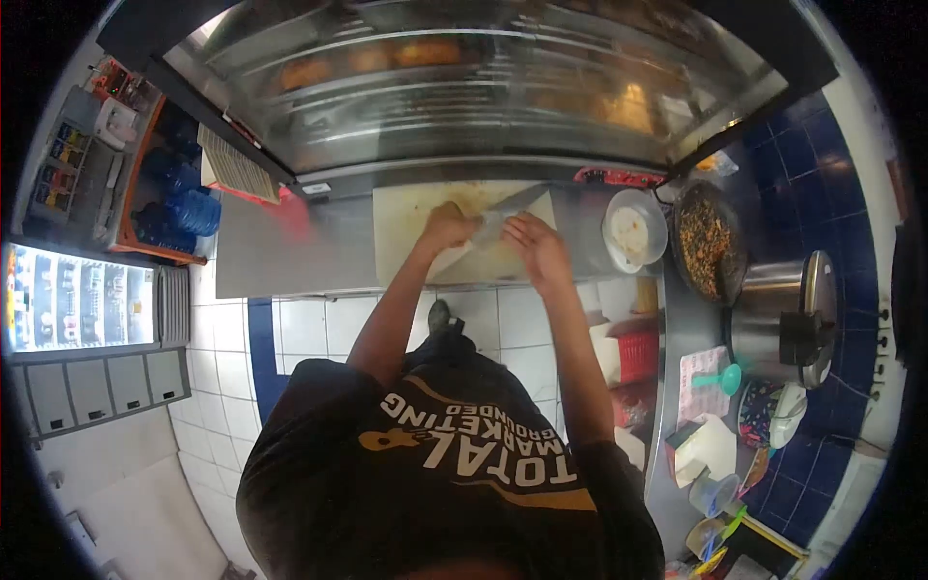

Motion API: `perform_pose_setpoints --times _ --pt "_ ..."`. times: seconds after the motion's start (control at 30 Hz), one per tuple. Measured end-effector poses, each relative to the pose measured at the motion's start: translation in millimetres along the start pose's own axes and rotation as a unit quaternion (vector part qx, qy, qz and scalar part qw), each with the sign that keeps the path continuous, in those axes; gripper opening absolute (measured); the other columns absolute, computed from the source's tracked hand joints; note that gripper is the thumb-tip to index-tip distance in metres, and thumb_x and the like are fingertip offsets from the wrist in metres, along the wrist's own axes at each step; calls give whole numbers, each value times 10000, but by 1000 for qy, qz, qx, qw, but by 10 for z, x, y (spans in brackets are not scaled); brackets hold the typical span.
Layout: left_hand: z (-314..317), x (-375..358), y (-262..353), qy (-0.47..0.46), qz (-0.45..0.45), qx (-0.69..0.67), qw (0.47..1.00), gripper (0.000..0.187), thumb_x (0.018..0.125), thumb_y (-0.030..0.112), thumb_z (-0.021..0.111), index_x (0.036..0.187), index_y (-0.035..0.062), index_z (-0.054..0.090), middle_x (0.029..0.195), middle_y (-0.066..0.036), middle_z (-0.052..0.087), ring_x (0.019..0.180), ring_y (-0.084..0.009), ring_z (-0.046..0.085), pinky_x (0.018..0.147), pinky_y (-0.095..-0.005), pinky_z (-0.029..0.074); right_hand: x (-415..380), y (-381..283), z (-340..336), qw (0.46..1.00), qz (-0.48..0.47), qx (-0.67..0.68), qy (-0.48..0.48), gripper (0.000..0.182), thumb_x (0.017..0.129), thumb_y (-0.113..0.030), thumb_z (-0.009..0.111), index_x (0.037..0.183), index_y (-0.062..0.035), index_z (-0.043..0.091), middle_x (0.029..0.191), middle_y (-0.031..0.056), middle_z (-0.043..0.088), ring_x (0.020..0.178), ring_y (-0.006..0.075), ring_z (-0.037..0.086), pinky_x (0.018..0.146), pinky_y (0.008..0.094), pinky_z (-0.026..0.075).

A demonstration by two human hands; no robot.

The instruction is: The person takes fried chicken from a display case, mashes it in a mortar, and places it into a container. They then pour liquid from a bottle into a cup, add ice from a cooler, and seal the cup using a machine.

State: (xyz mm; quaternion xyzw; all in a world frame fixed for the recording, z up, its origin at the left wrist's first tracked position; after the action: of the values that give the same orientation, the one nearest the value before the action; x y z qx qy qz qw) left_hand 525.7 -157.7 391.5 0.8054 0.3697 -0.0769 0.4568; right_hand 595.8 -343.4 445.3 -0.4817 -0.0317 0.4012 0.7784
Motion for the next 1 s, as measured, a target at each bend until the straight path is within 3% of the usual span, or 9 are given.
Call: perform_pose_setpoints --times 0.07,0.13,0.27,0.37,0.47,0.57,0.63,0.83,1.0 --pt "114 56 78 -41 73 -81 993 264 793 251 725 787 -12 719 657 -158 691 644 -310 706 692 -415 561 394 295 44 997 79 0 19 347 1011 -102 431 1258 133 496 1257 249 582 1166 334 585 1024 412 476" --pt "-14 -27 344 108 237 17 965 143 774 157 695 797 17 710 725 -189 699 686 -368 703 707 -443 560 555 521 50 988 152 9 24 318 1006 -84 405 1205 135 521 1237 254 589 1143 333 592 1013 403 476" --pt "-239 -642 910 143 288 -16 947 90 820 110 628 849 37 672 776 -221 681 701 -422 674 654 -477 541 573 603 -54 987 151 21 -41 332 1029 -137 371 1195 85 555 1202 194 629 1069 286 632 989 389 492" --pt "-328 -1093 1340 146 340 30 929 105 867 134 609 892 39 644 771 -208 671 662 -408 665 605 -475 530 293 406 125 984 136 88 -71 346 1050 -204 388 1250 21 557 1219 159 634 1097 262 628 1004 388 492" --pt "-354 -1378 1645 170 404 15 899 110 893 158 605 901 50 626 729 -179 657 653 -389 663 604 -484 528 56 -78 265 993 74 94 2 430 1062 -371 442 1312 -32 528 1215 131 623 1112 242 612 1008 369 491" --pt "-115 -1473 1787 118 467 20 876 110 898 181 607 879 72 615 693 -155 637 646 -372 659 609 -484 527 -39 -435 303 987 57 147 -30 632 1018 -547 450 1390 -36 466 1368 153 553 1226 310 563 1074 417 439" --pt "69 -1509 1920 81 501 47 861 105 886 188 613 864 86 609 693 -140 631 645 -359 657 607 -478 524 -54 -730 279 993 -32 111 -19 730 992 -619 426 1419 -27 436 1447 165 492 1309 352 491 1124 447 373" --pt "408 -1581 2243 42 543 94 833 108 838 185 628 907 110 592 749 -118 639 648 -333 662 578 -465 519 104 -1265 411 978 -73 82 -176 848 971 -654 427 1531 -33 284 1532 194 381 1382 379 404 1147 549 336" --pt "380 -1960 2496 50 614 47 786 96 812 148 631 832 84 563 680 -111 605 604 -322 647 534 -455 505 48 -1432 586 975 -52 -13 -216 896 958 -730 315 1542 -50 292 1569 188 341 1390 372 395 1159 517 275"
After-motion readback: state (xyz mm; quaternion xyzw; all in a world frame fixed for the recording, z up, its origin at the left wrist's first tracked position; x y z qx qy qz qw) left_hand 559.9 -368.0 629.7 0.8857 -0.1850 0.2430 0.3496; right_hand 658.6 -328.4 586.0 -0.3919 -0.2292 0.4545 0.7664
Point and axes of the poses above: each hand's wrist, its own x-axis towards the middle knuckle, its own z-axis out of the palm, y = z × x, the point moved 8 cm from there along x, towards the middle knuckle
